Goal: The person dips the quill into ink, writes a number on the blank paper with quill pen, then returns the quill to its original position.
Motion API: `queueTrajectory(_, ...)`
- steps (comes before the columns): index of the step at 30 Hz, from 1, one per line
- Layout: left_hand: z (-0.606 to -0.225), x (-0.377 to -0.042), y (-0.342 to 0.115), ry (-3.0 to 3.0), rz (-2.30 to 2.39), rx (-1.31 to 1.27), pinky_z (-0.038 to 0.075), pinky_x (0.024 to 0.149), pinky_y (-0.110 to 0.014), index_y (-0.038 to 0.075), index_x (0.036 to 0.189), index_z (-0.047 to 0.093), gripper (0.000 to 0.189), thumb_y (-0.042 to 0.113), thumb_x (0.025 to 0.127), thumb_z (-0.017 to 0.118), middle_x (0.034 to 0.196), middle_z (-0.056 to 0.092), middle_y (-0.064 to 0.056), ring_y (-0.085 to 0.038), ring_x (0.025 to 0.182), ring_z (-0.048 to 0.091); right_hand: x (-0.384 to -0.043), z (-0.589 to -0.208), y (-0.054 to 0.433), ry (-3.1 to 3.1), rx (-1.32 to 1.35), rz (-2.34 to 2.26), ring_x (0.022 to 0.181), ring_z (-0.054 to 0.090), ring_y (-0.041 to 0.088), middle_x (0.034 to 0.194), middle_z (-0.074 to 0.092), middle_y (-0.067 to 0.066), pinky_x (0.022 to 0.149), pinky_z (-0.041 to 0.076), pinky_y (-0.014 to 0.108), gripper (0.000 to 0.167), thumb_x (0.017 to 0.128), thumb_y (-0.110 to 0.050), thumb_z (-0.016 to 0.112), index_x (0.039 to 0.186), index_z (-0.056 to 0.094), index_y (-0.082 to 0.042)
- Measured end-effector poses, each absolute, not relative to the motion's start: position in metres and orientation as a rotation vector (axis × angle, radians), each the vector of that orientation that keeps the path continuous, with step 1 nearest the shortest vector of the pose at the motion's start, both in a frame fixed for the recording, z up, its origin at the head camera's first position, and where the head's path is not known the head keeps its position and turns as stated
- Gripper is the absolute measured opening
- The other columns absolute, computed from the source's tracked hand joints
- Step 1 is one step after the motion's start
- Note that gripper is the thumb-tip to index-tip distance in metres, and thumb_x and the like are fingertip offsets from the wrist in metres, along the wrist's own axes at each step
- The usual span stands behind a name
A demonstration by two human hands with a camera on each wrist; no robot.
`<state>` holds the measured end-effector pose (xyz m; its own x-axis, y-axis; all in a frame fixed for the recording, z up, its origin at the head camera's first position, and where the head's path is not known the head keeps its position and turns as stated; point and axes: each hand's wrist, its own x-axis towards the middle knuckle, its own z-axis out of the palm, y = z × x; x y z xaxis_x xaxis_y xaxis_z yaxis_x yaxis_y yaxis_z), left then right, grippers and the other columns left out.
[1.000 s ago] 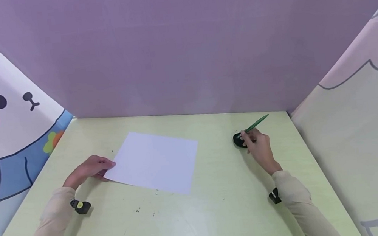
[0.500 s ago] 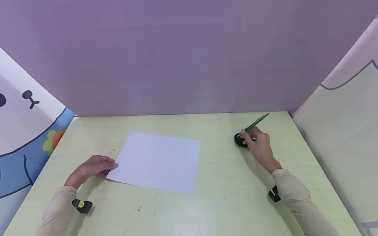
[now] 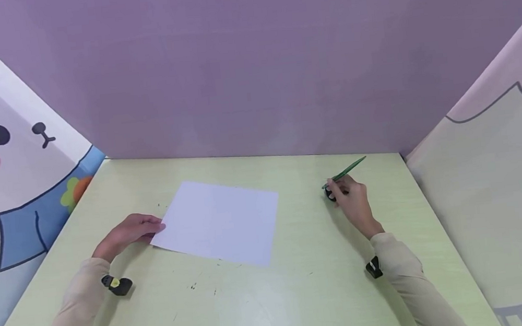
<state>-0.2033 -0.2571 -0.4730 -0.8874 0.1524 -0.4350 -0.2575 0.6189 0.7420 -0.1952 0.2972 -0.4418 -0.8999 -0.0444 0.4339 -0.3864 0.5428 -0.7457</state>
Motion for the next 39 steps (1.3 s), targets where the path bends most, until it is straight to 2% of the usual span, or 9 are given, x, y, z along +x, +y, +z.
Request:
queueTrajectory(6, -0.474, -0.201, -0.256, 2.347, 1.269, -0.075, 0.057, 0.077, -0.024, -0.012, 0.13, 0.062, 0.043, 0.022, 0.103, 0.067, 0.109, 0.07, -0.012, -0.013, 0.087, 0.063, -0.194, -0.442, 0.294, -2.401, 0.351, 1.333, 0.068, 0.069, 0.039, 0.092, 0.073, 0.032, 0.05, 0.057, 0.028, 0.016, 0.102, 0.003, 0.063, 0.109, 0.065, 0.018)
queueTrajectory(12, -0.473, -0.2, -0.252, 2.335, 1.267, -0.06, 0.057, 0.077, -0.026, -0.01, 0.133, 0.061, 0.046, 0.022, 0.102, 0.069, 0.111, 0.072, -0.013, -0.014, 0.085, 0.066, -0.195, -0.444, 0.29, -2.382, 0.373, 1.352, 0.066, 0.064, -0.003, 0.091, 0.072, 0.034, 0.051, 0.059, 0.035, 0.016, 0.102, 0.005, 0.063, 0.107, 0.063, 0.019)
queueTrajectory(14, -0.472, -0.199, -0.25, 2.327, 1.274, -0.052, 0.057, 0.077, -0.027, -0.009, 0.133, 0.061, 0.046, 0.022, 0.1, 0.07, 0.109, 0.072, -0.011, -0.014, 0.084, 0.066, -0.195, -0.445, 0.289, -2.381, 0.377, 1.359, 0.068, 0.061, -0.01, 0.091, 0.072, 0.035, 0.052, 0.06, 0.036, 0.016, 0.102, 0.004, 0.062, 0.107, 0.063, 0.019)
queueTrajectory(20, -0.473, -0.197, -0.247, 2.313, 1.299, -0.027, 0.058, 0.075, -0.026, -0.011, 0.13, 0.062, 0.044, 0.022, 0.101, 0.07, 0.103, 0.072, -0.008, -0.013, 0.083, 0.065, -0.194, -0.444, 0.285, -2.398, 0.371, 1.358, 0.068, 0.061, -0.01, 0.091, 0.072, 0.034, 0.053, 0.06, 0.038, 0.016, 0.103, 0.003, 0.062, 0.107, 0.064, 0.018)
queueTrajectory(25, -0.475, -0.198, -0.245, 2.304, 1.309, -0.053, 0.058, 0.073, -0.025, -0.01, 0.124, 0.065, 0.038, 0.023, 0.106, 0.063, 0.097, 0.07, -0.007, -0.013, 0.083, 0.063, -0.194, -0.445, 0.285, -2.399, 0.367, 1.354, 0.068, 0.061, -0.009, 0.091, 0.071, 0.034, 0.052, 0.06, 0.034, 0.016, 0.102, 0.003, 0.062, 0.107, 0.064, 0.019)
queueTrajectory(32, -0.479, -0.199, -0.242, 2.274, 1.331, -0.094, 0.058, 0.07, -0.024, -0.008, 0.119, 0.067, 0.03, 0.019, 0.105, 0.064, 0.091, 0.066, -0.005, -0.013, 0.08, 0.061, -0.195, -0.447, 0.284, -2.373, 0.379, 1.379, 0.067, 0.061, -0.009, 0.089, 0.07, 0.035, 0.051, 0.058, 0.029, 0.016, 0.102, 0.005, 0.062, 0.106, 0.063, 0.02)
queueTrajectory(39, -0.483, -0.195, -0.239, 2.26, 1.342, -0.058, 0.06, 0.071, -0.024, -0.01, 0.119, 0.065, 0.031, 0.018, 0.104, 0.066, 0.093, 0.068, -0.006, -0.013, 0.079, 0.063, -0.193, -0.447, 0.283, -2.373, 0.372, 1.383, 0.066, 0.061, -0.008, 0.091, 0.07, 0.036, 0.053, 0.06, 0.038, 0.016, 0.102, 0.004, 0.062, 0.106, 0.063, 0.02)
